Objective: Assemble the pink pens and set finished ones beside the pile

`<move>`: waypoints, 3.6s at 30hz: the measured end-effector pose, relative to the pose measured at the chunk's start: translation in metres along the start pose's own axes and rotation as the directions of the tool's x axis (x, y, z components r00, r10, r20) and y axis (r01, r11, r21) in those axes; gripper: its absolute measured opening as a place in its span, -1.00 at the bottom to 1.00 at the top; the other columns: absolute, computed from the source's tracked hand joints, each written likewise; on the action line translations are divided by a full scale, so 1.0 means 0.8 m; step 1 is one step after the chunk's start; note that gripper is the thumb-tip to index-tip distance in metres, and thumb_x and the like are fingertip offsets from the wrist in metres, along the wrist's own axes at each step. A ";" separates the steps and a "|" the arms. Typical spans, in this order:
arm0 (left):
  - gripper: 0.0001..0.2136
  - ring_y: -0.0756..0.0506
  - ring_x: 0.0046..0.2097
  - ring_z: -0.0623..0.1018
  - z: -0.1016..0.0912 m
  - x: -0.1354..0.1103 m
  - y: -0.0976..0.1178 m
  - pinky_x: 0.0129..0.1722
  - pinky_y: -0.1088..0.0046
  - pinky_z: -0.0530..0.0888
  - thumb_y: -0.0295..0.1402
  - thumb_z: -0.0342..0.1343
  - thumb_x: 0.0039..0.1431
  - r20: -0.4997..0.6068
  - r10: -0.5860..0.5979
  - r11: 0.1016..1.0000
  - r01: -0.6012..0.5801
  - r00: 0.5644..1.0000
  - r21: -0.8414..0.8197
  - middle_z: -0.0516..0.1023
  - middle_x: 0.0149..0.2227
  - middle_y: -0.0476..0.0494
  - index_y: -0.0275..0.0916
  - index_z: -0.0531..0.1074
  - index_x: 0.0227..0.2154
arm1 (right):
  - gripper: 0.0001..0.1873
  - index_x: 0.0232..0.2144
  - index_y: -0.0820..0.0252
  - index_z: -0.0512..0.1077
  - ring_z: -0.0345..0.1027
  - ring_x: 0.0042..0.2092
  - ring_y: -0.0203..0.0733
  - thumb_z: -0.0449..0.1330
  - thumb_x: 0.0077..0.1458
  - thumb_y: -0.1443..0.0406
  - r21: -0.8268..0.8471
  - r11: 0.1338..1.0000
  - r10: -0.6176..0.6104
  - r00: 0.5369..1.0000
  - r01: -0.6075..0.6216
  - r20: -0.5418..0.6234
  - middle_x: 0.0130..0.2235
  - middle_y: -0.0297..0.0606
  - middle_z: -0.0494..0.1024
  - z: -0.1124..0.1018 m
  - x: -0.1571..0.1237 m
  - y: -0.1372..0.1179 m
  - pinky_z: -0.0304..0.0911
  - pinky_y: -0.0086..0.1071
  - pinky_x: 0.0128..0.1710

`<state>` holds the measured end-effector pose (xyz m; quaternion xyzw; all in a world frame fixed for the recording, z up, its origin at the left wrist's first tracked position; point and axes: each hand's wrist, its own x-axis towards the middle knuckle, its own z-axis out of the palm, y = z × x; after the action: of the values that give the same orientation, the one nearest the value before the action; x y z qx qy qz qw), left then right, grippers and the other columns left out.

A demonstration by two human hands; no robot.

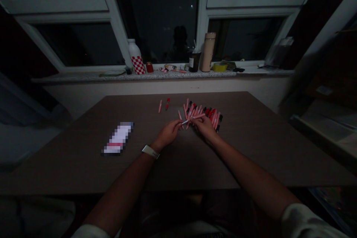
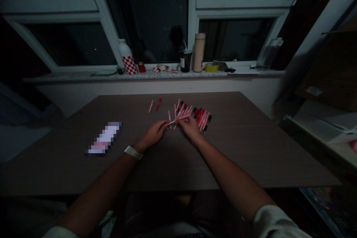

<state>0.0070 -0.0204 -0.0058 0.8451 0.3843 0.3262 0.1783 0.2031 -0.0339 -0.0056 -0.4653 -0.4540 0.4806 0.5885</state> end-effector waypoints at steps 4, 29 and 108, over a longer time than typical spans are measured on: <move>-0.75 -0.13 -0.09 0.54 -0.006 -0.001 0.004 -0.04 0.35 0.41 -0.36 -0.11 0.38 0.007 0.053 0.996 -0.054 0.999 0.069 0.58 -0.13 -0.16 -0.21 0.48 -0.08 | -0.64 -0.47 0.22 0.44 0.17 -0.61 -0.37 0.34 -0.10 0.04 -0.026 1.000 -0.015 1.000 0.015 -0.001 -0.59 -0.35 0.47 -0.002 0.003 0.007 -0.02 -0.48 -0.62; -0.73 -0.14 -0.08 0.55 -0.009 -0.001 0.003 -0.02 0.33 0.44 -0.33 -0.08 0.38 0.020 0.022 0.992 -0.024 1.000 0.121 0.59 -0.14 -0.19 -0.23 0.53 -0.11 | -0.60 -0.21 0.07 0.20 0.53 -0.44 -0.26 0.29 0.03 0.09 0.171 0.985 -0.005 0.999 -0.002 0.037 -0.37 -0.38 0.59 -0.006 0.019 0.038 0.46 -0.38 -0.43; -0.78 -0.25 0.03 0.36 -0.013 -0.008 0.000 -0.07 0.20 0.25 -0.35 0.05 0.29 0.004 -0.166 0.893 0.148 0.986 0.424 0.48 -0.07 -0.18 -0.09 0.49 -0.05 | -0.92 -0.26 0.17 0.36 0.52 -0.45 -0.30 0.19 0.19 0.29 0.054 0.988 0.140 0.988 -0.144 0.067 -0.31 -0.22 0.63 -0.003 0.009 0.021 0.42 -0.51 -0.52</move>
<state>-0.0029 -0.0247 -0.0009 0.8362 0.5090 0.2027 0.0245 0.2037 -0.0253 -0.0217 -0.4635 -0.4238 0.5489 0.5516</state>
